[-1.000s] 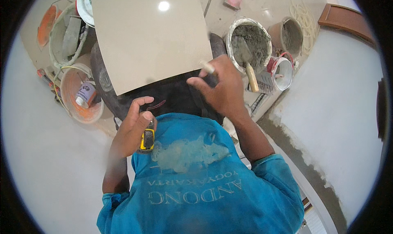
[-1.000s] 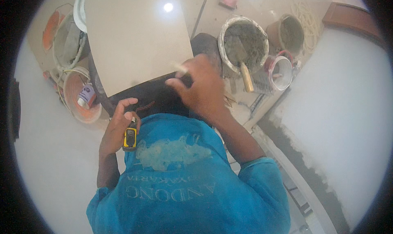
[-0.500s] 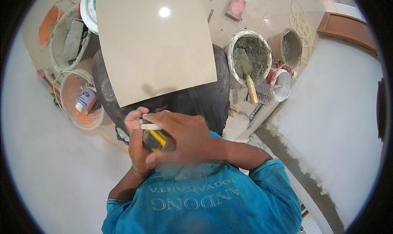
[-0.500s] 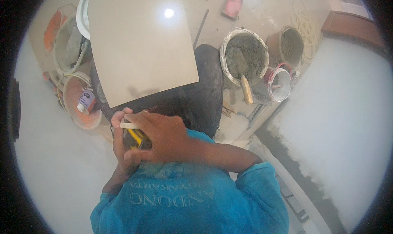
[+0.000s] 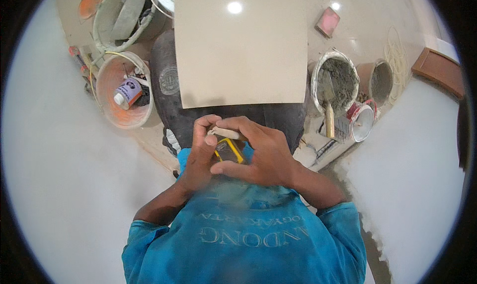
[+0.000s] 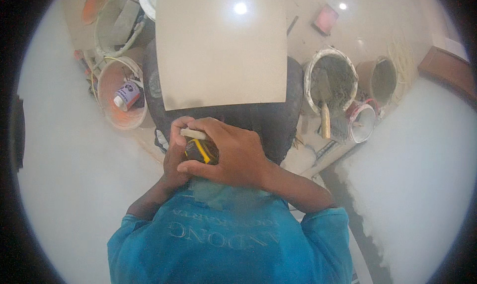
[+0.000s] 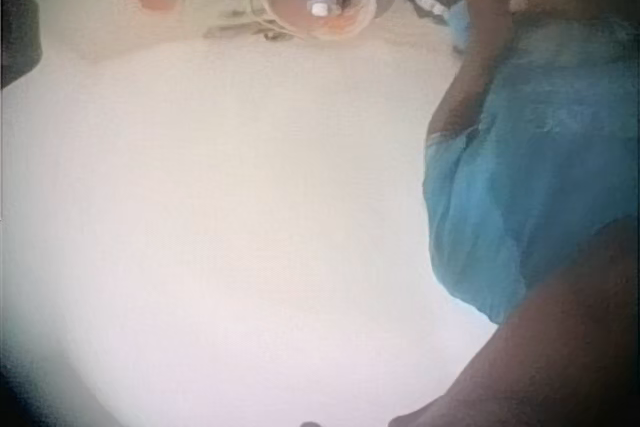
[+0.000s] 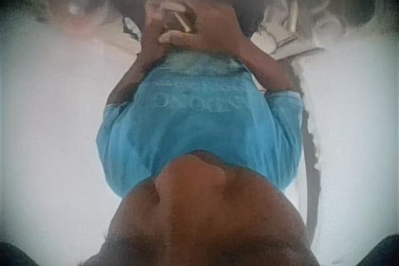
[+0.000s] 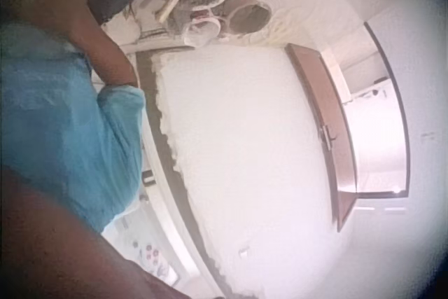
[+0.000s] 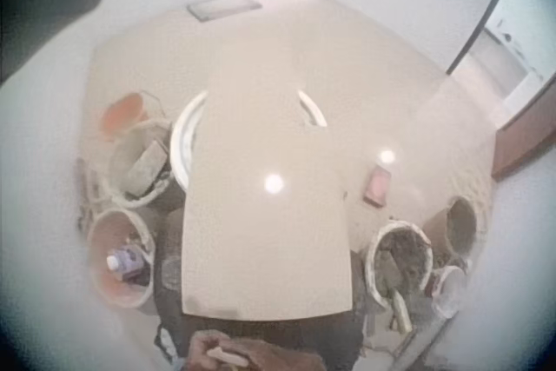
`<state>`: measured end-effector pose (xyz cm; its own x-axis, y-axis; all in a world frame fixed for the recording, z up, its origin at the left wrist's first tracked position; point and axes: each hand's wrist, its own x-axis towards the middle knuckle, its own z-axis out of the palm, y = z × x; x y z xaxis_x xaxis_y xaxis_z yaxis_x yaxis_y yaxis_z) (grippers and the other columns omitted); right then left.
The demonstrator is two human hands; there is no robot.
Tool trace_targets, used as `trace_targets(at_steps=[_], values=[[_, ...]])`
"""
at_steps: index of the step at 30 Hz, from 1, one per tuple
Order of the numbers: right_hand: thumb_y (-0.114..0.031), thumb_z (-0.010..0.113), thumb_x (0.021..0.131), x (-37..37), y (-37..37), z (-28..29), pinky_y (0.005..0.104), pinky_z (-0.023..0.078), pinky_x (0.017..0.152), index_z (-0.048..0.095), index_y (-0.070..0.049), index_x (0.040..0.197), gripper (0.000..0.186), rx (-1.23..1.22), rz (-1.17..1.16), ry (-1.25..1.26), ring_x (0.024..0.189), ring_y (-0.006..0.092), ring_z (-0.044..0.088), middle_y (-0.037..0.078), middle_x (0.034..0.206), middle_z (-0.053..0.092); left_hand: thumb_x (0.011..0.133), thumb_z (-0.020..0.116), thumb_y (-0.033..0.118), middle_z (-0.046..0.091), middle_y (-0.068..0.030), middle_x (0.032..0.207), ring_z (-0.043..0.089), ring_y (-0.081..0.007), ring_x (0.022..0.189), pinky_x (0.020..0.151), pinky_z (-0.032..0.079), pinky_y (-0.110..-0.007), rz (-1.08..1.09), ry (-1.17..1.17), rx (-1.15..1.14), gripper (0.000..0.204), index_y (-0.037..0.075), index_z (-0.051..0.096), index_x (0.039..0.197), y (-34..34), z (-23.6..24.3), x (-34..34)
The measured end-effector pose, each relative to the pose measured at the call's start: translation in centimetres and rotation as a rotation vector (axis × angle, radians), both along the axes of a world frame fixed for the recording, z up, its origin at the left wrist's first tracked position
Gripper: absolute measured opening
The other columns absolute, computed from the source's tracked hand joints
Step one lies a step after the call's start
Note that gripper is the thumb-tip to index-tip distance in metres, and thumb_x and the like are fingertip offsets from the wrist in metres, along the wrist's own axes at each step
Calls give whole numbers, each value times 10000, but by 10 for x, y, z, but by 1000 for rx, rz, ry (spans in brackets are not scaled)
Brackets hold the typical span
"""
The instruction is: The person measures and marks a ceramic tile using a tape measure, pencil, and spirit level. They also briefly handle a plastic bag and a PVC pipe fitting while working on the floor.
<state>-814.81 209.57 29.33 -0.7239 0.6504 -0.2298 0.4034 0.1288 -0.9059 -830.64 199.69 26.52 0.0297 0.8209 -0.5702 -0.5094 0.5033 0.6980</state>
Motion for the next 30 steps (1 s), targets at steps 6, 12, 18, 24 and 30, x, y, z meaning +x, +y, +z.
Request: trace_targets(at_steps=[6, 12, 18, 24, 30], values=[[-438, 677, 903, 1, 4, -4, 412, 529, 826, 617, -90, 1191, 455, -131, 64, 52, 986, 296, 666, 108, 1101, 644, 966, 548, 522, 577, -183, 1225, 577, -222, 1101, 935, 471, -359, -347, 157, 6, 713, 75, 277, 1451, 19, 16, -30], [-309, 678, 920, -5, 7, -20, 428, 502, 813, 635, -49, 1093, 315, -227, 163, 81, 958, 316, 626, 122, 1010, 608, 898, 666, 521, 653, -203, 1184, 646, -270, 1090, 913, 498, -380, -708, 313, 31, 767, 78, 334, 1430, 28, 21, -59], [-274, 682, 903, 4, 19, -19, 415, 504, 715, 653, -11, 961, 271, -193, -145, -121, 763, 323, 653, 192, 851, 659, 933, 666, 388, 683, -22, 952, 625, -109, 915, 815, 499, -293, -981, 441, -156, 333, 108, 648, 1113, 56, 16, -110], [-266, 667, 930, 2, 21, -32, 284, 424, 557, 656, -19, 924, 247, 44, -219, -226, 594, 99, 513, 55, 665, 605, 992, 576, 267, 694, -25, 915, 631, -107, 856, 770, 509, -282, -1115, 702, -30, 231, 68, 692, 996, 81, -5, -144], [-298, 661, 906, -8, 20, -34, 372, 473, 592, 669, -10, 896, 288, 7, -255, -309, 609, 256, 611, 147, 675, 633, 1011, 517, 237, 698, -15, 836, 646, -96, 801, 764, 508, -279, -1178, 649, 41, 258, 60, 688, 935, 93, -2, -145]])
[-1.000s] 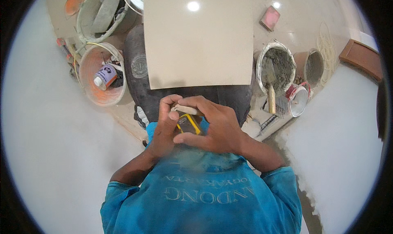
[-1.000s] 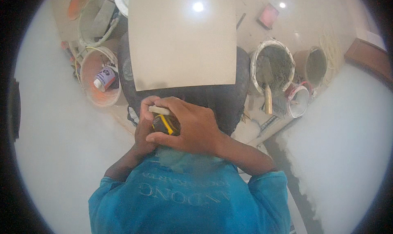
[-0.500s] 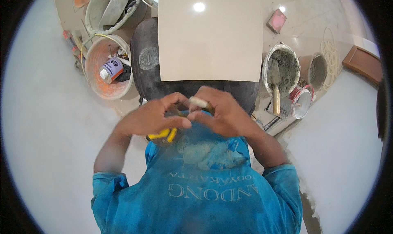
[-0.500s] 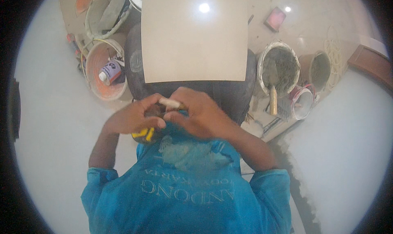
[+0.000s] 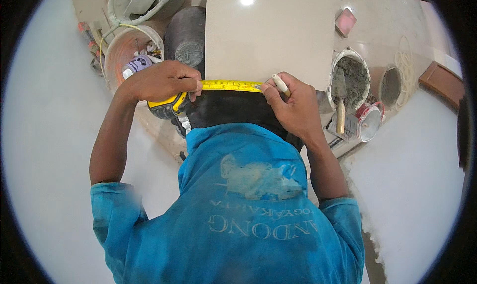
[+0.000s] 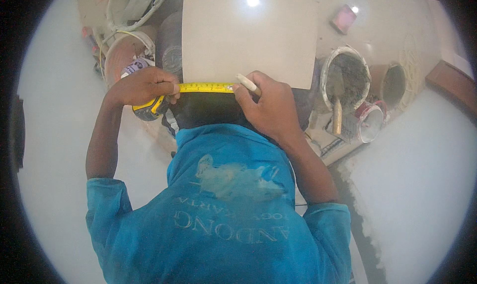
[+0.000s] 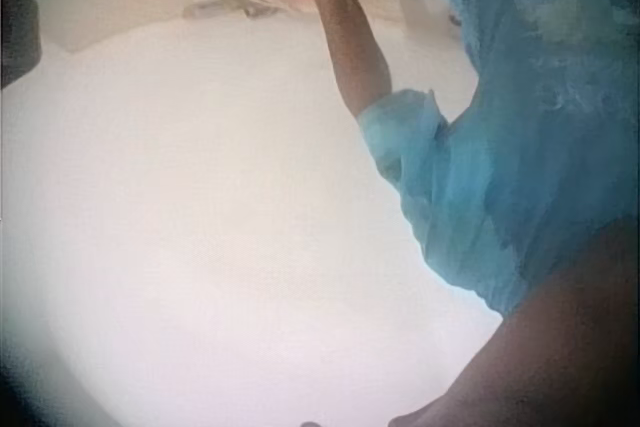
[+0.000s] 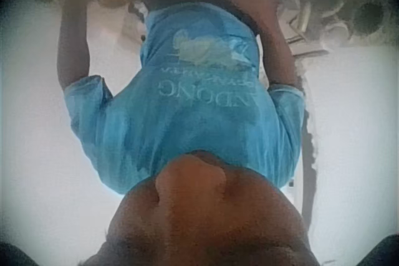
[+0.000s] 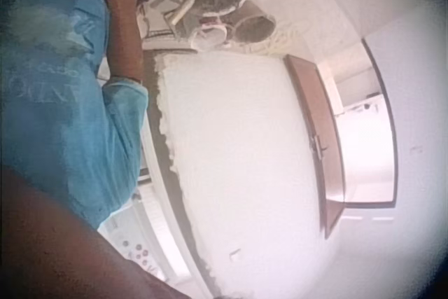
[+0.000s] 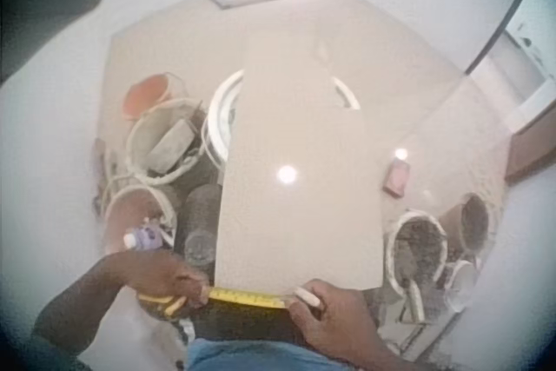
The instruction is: The person measures and marks a ceramic tile using a tape measure, pencil, and spirit level. They also briefly handle a plastic bag and a PVC pipe fitting while working on the floor.
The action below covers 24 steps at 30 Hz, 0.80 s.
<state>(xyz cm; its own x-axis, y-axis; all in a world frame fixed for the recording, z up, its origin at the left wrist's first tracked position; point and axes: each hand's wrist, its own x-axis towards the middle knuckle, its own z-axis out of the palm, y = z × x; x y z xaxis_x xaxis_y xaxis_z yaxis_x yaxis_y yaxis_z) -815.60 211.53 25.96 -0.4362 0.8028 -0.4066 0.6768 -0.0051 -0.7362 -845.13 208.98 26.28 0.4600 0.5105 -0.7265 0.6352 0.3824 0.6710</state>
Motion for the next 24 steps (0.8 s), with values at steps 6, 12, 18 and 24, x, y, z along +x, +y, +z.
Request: trace_targets(at_steps=[6, 12, 18, 24], values=[[-311, 648, 901, -4, 2, -2, 412, 499, 609, 667, -2, 892, 310, -50, -9, 14, 620, 337, 656, 199, 691, 645, 1012, 507, 272, 689, -12, 821, 633, -97, 793, 749, 495, -278, 70, 16, -74, 274, 78, 674, 915, -3, -2, 1], [-309, 675, 908, 1, 2, 4, 337, 489, 621, 670, -34, 947, 277, -59, -97, 136, 648, 203, 627, 116, 749, 670, 1021, 481, 310, 672, -8, 804, 639, -98, 803, 737, 499, -282, 52, -83, -5, 309, 68, 648, 928, -7, 2, -11], [-507, 772, 816, 1, -8, 28, 256, 450, 621, 602, -61, 1133, 574, -229, -25, 333, 664, 82, 525, 55, 941, 695, 1045, 456, 419, 631, -27, 782, 637, -100, 777, 656, 504, -237, 675, -503, -95, 401, 65, 625, 960, -39, 11, 19], [-711, 740, 714, -8, -20, 30, 362, 507, 836, 399, -74, 1373, 978, -356, 44, 379, 958, 265, 620, 181, 1216, 615, 1056, 430, 431, 613, -55, 812, 638, -125, 747, 628, 520, -248, 1021, -760, 182, 404, 60, 589, 1043, -51, -2, 88]])
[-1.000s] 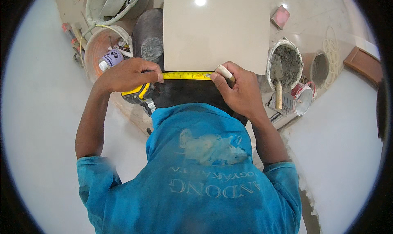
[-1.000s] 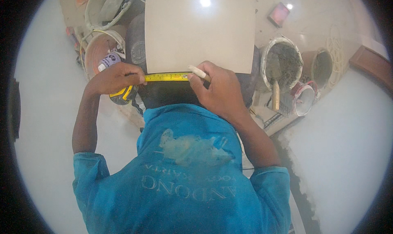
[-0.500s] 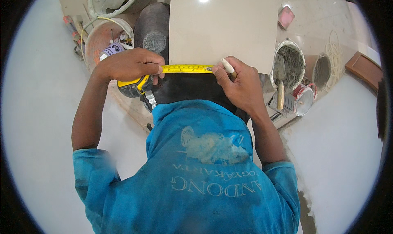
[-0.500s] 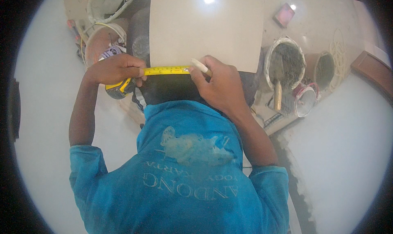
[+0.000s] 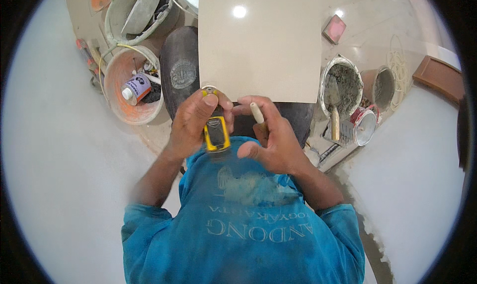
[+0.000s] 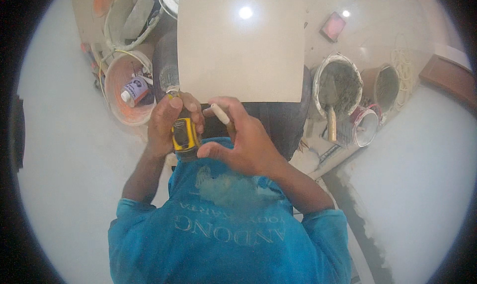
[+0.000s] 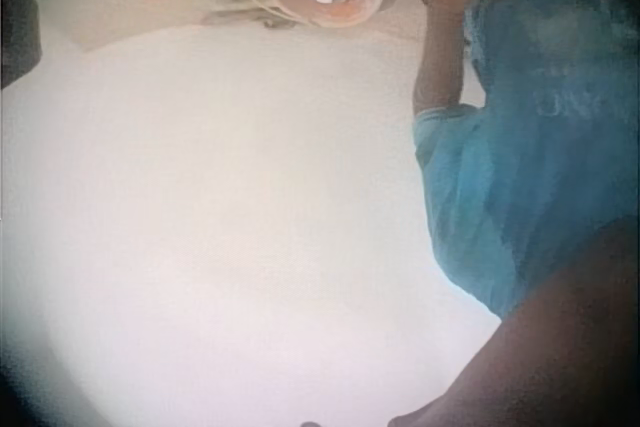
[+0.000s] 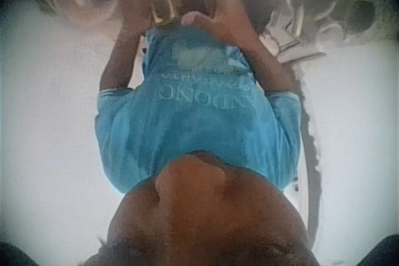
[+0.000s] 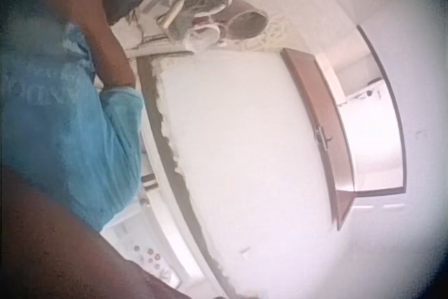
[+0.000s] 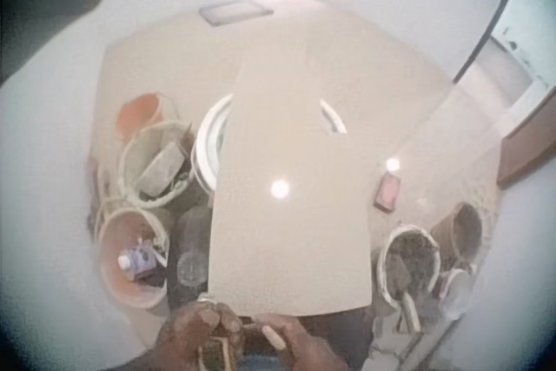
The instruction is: The person measures and marks a ceramic tile using a tape measure, pencil, and spirit level. They also briefly handle a plastic bag and a PVC pipe fitting while working on the floor.
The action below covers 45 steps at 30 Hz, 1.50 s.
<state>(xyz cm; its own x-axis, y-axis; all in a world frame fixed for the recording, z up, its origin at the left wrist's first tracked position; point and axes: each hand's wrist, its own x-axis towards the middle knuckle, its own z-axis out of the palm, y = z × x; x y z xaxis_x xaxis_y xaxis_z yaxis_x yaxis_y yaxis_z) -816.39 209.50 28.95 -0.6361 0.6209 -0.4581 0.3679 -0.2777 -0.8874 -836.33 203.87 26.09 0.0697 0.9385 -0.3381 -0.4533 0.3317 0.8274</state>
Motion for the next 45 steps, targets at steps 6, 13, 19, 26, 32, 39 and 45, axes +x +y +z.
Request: trace_targets(at_steps=[6, 13, 19, 26, 32, 39, 45], values=[[-683, 753, 714, 2, -9, -1, 452, 507, 940, 379, -69, 1383, 982, 124, 43, -18, 1113, 399, 630, 223, 1190, 603, 1071, 407, 385, 610, -43, 847, 611, -113, 761, 686, 516, -252, 167, -88, -34, 373, 52, 572, 1104, -3, 3, 31], [-404, 704, 910, 16, 6, 3, 336, 494, 744, 538, -46, 1279, 540, 289, -128, -102, 839, 202, 621, 94, 1009, 625, 1043, 477, 397, 611, -40, 816, 597, -110, 757, 740, 505, -271, -372, 353, -218, 383, 45, 625, 1024, -2, 12, -23], [-302, 577, 1001, 11, 21, -12, 203, 436, 612, 451, 6, 1394, 515, -278, -379, 345, 774, 87, 491, 17, 964, 523, 1028, 484, 318, 615, -48, 796, 595, -92, 729, 670, 477, -232, -385, 313, -249, 305, 46, 623, 1024, 8, 27, -32], [-286, 488, 1050, 20, 32, -12, 242, 451, 556, 405, 35, 1396, 479, -417, -494, 486, 756, 94, 537, 17, 848, 517, 984, 451, 141, 571, -33, 785, 550, -64, 743, 651, 451, -223, -235, 113, -235, 263, 45, 516, 1219, 18, 32, -19], [-289, 473, 1034, 26, 32, 0, 237, 433, 532, 421, -30, 1307, 380, -226, -90, 246, 625, 95, 526, 31, 806, 574, 1010, 498, 250, 540, -8, 824, 501, -71, 781, 717, 420, -225, -340, 517, -84, 337, 67, 494, 1293, 30, 32, -1], [-242, 421, 1063, 29, 37, -20, 315, 566, 696, 407, 4, 1308, 347, -750, -316, 655, 810, 195, 653, 175, 1017, 644, 1039, 460, 379, 526, 18, 781, 496, -47, 691, 628, 406, -195, -367, 357, -251, 355, 74, 568, 1185, 45, 35, 1], [-257, 431, 1059, 31, 30, -23, 355, 556, 753, 423, -22, 1286, 327, -724, -390, 626, 865, 226, 649, 207, 1068, 647, 1032, 465, 328, 540, 5, 761, 527, -67, 611, 547, 433, -199, -256, 191, -230, 307, 59, 562, 1147, 40, 26, 2]])
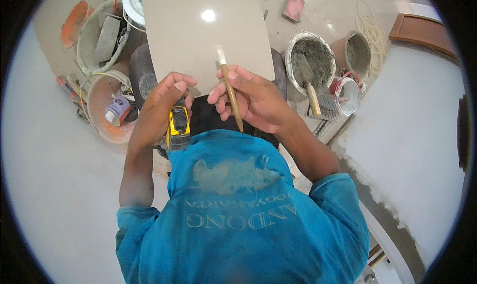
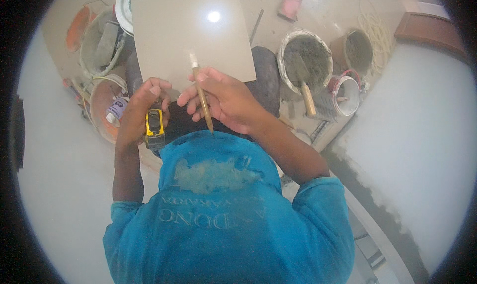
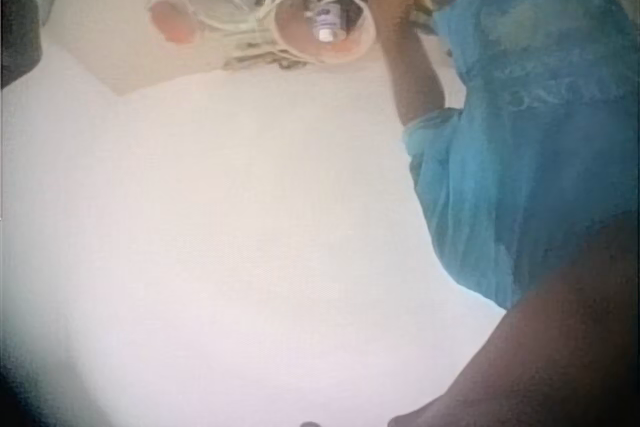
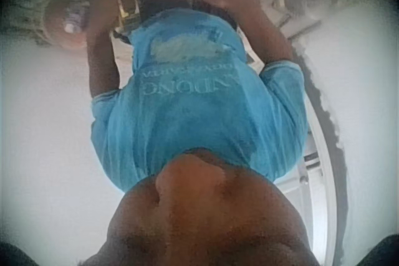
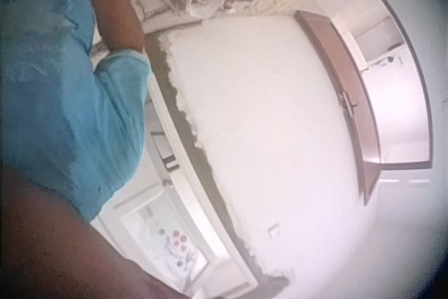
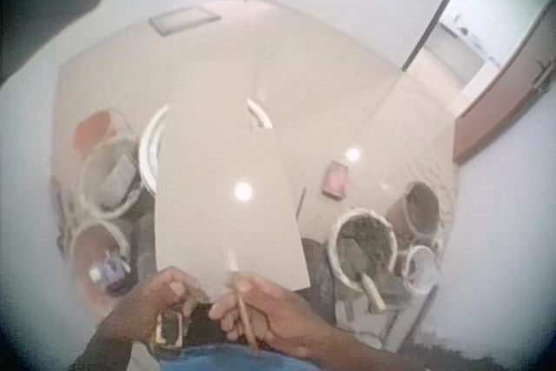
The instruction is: The person measures and marks a ceramic tile using a tape measure, pencil, and spirit level. They also briefly handle a plastic bag and a PVC pipe fitting while working on the floor.
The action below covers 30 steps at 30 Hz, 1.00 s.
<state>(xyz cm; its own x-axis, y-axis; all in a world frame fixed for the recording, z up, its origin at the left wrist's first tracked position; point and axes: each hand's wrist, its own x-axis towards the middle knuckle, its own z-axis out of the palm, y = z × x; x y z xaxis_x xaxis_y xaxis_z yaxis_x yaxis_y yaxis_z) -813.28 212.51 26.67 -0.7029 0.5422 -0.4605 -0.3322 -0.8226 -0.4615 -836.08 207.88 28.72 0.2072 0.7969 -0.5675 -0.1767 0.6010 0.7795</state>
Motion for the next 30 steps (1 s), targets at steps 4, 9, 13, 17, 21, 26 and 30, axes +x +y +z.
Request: trace_targets(at_steps=[4, 9, 13, 17, 21, 26, 30], values=[[-269, 441, 1053, 2, -2, -2, 368, 529, 772, 451, -41, 1233, 291, 4, -141, -128, 866, 230, 634, 181, 1054, 647, 1009, 475, 273, 546, -18, 757, 554, -97, 595, 540, 466, -219, 129, -165, 21, 251, 53, 553, 1103, -4, -8, 1], [-294, 471, 1034, 18, 20, 7, 362, 494, 788, 490, -67, 1167, 264, 216, -295, 298, 875, 211, 605, 123, 984, 621, 981, 476, 218, 545, -48, 786, 578, -132, 628, 557, 489, -254, 347, -320, 141, 186, 58, 513, 1069, -8, -7, 11], [-330, 551, 993, 18, 12, 30, 379, 485, 850, 477, -31, 1199, 370, 552, -125, -274, 927, 212, 581, 111, 1009, 593, 980, 468, 198, 528, -52, 805, 539, -118, 693, 630, 474, -245, 411, -292, 309, 154, 73, 479, 1070, 1, 4, 33], [-408, 632, 936, 9, 3, 41, 381, 480, 906, 425, 8, 1268, 572, 990, -59, -427, 996, 243, 589, 156, 1105, 573, 1002, 432, 151, 512, -60, 888, 506, -108, 780, 734, 459, -259, 446, -173, 524, 117, 79, 459, 1090, 24, 15, 73], [-545, 661, 888, 18, 17, 46, 378, 481, 912, 406, 8, 1281, 724, 847, -115, -415, 1070, 266, 604, 196, 1102, 575, 1043, 391, 155, 482, -78, 972, 509, -111, 828, 793, 470, -276, 430, -266, 633, 140, 70, 398, 1154, 49, 25, 108], [-602, 725, 812, 30, 47, 60, 371, 505, 767, 442, 21, 1220, 796, 1021, -8, -582, 893, 255, 638, 180, 969, 604, 1045, 415, 158, 482, -89, 1019, 545, -143, 863, 830, 486, -297, 404, 48, 656, 168, 60, 411, 1181, 73, 21, 116], [-534, 801, 766, 24, 83, 72, 358, 494, 769, 502, -3, 1153, 722, 1152, 180, -754, 898, 237, 619, 159, 1008, 598, 993, 547, 148, 567, -104, 1053, 597, -183, 919, 852, 494, -298, 191, 363, 696, 247, 35, 545, 1213, 98, 18, 80]])
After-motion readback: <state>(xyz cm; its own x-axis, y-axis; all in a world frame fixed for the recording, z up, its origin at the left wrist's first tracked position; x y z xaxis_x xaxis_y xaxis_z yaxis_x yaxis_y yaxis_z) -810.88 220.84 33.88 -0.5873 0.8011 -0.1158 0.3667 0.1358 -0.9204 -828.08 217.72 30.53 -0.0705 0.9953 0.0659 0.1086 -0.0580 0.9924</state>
